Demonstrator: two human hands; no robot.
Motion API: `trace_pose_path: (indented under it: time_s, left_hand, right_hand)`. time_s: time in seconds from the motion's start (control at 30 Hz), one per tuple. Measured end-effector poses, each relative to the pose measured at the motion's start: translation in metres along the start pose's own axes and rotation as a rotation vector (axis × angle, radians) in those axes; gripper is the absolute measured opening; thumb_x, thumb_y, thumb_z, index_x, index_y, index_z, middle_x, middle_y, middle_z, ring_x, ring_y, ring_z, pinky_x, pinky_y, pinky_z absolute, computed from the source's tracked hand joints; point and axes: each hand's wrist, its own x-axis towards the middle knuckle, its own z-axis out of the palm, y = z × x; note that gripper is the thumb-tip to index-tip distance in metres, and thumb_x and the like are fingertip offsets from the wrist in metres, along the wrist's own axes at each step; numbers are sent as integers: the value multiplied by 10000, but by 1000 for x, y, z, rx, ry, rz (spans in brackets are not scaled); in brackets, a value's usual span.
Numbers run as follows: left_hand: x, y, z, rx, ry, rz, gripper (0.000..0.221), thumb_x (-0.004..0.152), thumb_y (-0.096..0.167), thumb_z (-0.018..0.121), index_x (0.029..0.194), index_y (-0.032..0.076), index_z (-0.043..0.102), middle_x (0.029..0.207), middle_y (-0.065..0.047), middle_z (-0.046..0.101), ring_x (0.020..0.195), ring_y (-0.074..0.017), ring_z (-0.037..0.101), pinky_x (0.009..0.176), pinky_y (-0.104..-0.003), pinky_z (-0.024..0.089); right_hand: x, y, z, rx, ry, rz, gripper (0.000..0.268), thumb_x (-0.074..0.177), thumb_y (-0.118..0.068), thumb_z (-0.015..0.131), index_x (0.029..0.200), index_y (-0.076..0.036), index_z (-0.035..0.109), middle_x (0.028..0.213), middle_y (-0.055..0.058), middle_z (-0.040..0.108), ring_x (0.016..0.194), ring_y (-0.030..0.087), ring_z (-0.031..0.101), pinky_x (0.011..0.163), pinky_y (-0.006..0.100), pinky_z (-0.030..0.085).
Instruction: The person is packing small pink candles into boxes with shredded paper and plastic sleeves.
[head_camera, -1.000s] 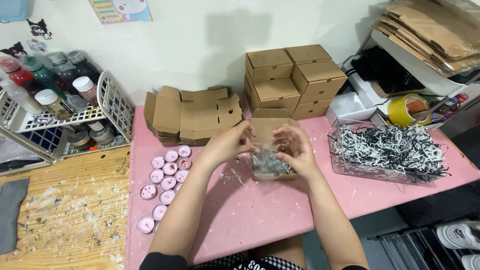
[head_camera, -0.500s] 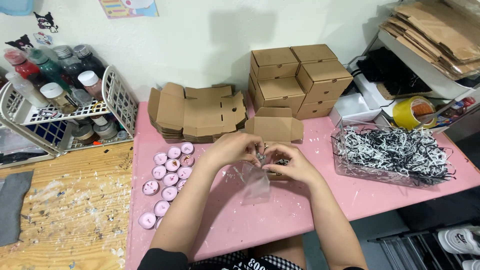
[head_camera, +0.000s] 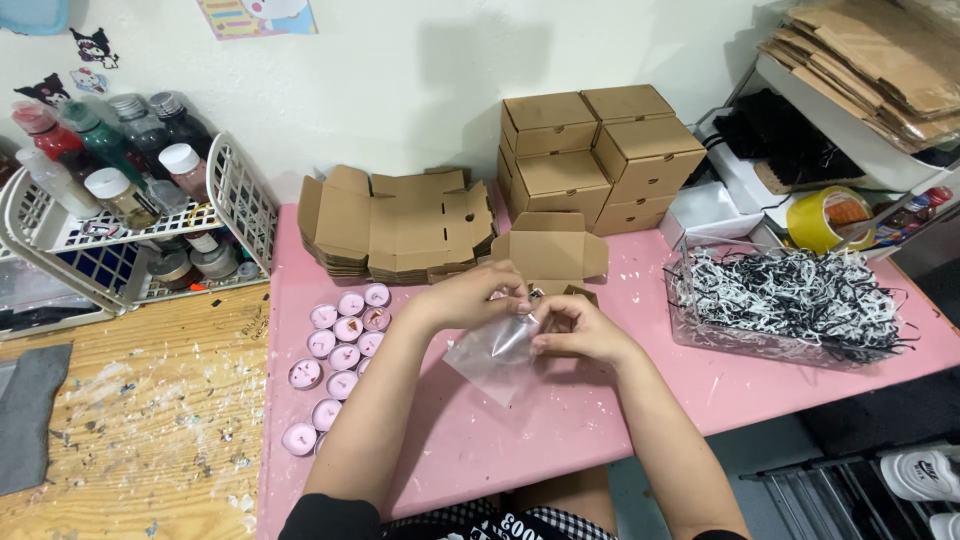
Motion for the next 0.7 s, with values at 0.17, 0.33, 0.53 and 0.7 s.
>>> trace_pose_path:
  time_s: [0.17, 0.33, 0.53, 0.7]
  left_hand:
    - [4, -3, -2, -176, -18, 188, 273, 1011, 349, 620, 1056, 92, 700, 1189, -40, 627, 1186, -231, 551, 1014, -375, 447]
    - [2, -5, -8, -363, -57, 187, 336, 1048, 405, 575, 1063, 84, 670, 1023, -4, 610, 1008, -152, 545, 900, -323, 471]
    - [-2, -8, -9, -475, -163, -12, 322, 1051, 389, 570, 1000, 82, 651, 772, 60, 558, 714, -66, 477, 641, -267, 434]
    - [-9, -8, -20, -543, -129, 54, 287, 1072, 357, 538, 1009, 84, 598, 797, 56, 570, 725, -54, 515, 664, -255, 468]
  right_hand:
    - [-4, 20, -19, 33, -26, -75, 200, 901, -93, 795, 922, -29, 607, 906, 35, 681, 824, 120, 665, 741, 268, 545]
    - [0, 5, -5, 110, 6, -36, 231, 895, -206, 776, 900, -54, 601, 836, 35, 676, 762, 142, 692, 712, 289, 585]
    - [1, 33, -8, 257, -26, -233, 216, 1001, -203, 749, 1013, -71, 580, 922, 26, 630, 861, 121, 615, 783, 263, 505]
    - [13, -1, 27, 264, 205, -113, 524, 839, -244, 696, 1308, -230, 461, 930, 4, 658, 847, 96, 646, 745, 248, 535]
